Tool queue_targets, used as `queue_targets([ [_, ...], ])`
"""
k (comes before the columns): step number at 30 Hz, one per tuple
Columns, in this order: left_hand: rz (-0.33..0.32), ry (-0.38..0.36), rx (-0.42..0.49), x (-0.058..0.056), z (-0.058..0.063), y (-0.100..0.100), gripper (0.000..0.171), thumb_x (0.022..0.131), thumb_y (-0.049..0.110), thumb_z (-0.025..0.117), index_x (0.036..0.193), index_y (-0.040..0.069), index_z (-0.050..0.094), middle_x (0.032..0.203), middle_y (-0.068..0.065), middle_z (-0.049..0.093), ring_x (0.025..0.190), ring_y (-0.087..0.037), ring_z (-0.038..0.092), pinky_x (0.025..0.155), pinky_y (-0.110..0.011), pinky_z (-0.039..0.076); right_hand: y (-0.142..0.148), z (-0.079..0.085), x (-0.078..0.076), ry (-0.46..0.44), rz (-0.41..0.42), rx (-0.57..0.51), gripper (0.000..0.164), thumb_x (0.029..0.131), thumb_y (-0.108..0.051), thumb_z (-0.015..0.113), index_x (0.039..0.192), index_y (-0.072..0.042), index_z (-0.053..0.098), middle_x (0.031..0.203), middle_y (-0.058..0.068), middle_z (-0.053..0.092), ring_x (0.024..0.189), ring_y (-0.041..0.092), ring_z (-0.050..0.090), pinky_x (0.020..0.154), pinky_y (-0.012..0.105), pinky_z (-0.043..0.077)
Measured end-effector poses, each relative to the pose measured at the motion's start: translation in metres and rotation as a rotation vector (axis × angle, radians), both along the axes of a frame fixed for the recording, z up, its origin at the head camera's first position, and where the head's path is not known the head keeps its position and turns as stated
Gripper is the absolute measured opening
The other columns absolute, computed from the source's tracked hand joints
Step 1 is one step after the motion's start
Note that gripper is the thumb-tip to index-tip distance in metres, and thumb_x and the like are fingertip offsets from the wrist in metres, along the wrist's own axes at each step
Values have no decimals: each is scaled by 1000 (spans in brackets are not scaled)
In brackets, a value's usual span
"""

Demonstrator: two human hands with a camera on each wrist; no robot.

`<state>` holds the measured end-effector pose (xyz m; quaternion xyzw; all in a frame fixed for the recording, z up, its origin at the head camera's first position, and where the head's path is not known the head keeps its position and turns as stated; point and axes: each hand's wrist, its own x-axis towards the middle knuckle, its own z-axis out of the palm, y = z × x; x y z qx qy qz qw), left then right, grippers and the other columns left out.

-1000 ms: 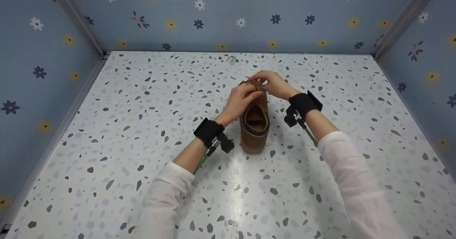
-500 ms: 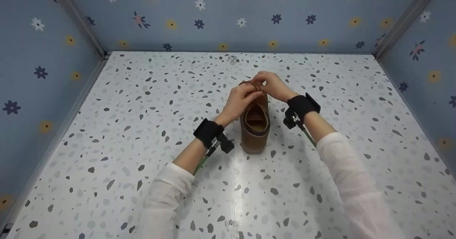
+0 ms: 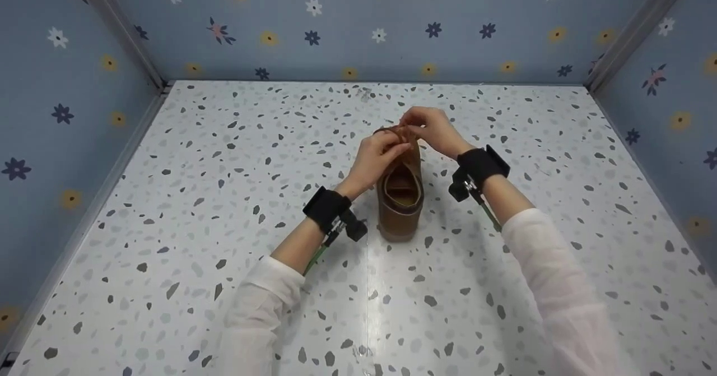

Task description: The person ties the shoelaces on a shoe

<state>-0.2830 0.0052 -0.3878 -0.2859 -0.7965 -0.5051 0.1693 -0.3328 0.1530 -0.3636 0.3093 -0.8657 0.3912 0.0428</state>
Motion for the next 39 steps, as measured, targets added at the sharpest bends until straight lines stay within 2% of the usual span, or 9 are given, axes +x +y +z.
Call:
queue_targets([
  [9,13,-21,-10,-2,0,0,15,67,25,49,67,11,54,64,5,45,57,-4,38,51,-18,31,3,3,0,-19,-64,-99,10,72,-14,45,79,-8,45,74,0,49,62,9,46,49,23,36],
  [13,38,-15,-25,-2,-1,0,15,67,26,49,67,12,54,64,6,44,56,-3,38,50,-17,31,2,11,8,-25,-91,-152,9,74,-11,42,80,-4,42,74,4,50,62,14,46,49,26,35],
  [18,57,-17,-36,-2,-2,-1,16,67,28,49,66,13,54,63,7,44,56,-3,38,50,-17,31,6,9,3,-17,-147,-178,9,75,-12,40,82,-6,41,73,6,49,64,15,45,49,26,35],
  [21,50,-27,-40,-2,-1,-2,16,66,28,49,67,13,55,63,6,44,56,-4,38,50,-18,31,16,-7,-17,-6,-169,-188,12,74,-19,40,82,-10,43,71,5,49,62,14,45,48,26,35],
  [25,44,-47,-4,5,5,-1,14,66,23,51,68,10,55,63,3,46,56,-6,39,50,-19,31,39,-48,-65,15,-184,-183,17,73,-25,40,85,-15,47,72,2,49,62,12,45,42,35,33],
  [27,50,-64,16,9,9,-1,13,66,20,51,68,8,56,63,0,46,56,-8,39,51,-20,30,47,-60,-80,-3,-198,-173,17,73,-22,41,86,-14,48,74,3,50,63,13,45,41,37,32],
  [30,55,-72,28,13,13,0,12,66,17,52,67,5,55,63,-2,46,57,-10,40,52,-21,30,61,-89,-112,22,-220,-184,17,73,-23,42,87,-15,49,74,3,50,63,13,46,38,34,32],
  [33,54,-58,1,8,8,-1,14,66,22,51,65,8,55,62,1,45,56,-8,39,51,-20,30,73,-118,-138,87,-275,-189,19,71,-30,42,85,-21,49,72,-1,50,61,10,45,39,30,34],
  [39,61,-16,-28,-3,-4,-3,18,66,29,49,61,12,52,60,5,43,54,-4,38,49,-18,31,85,-132,-150,100,-357,-225,18,70,-30,42,84,-21,49,72,-1,49,58,11,46,41,26,35],
])
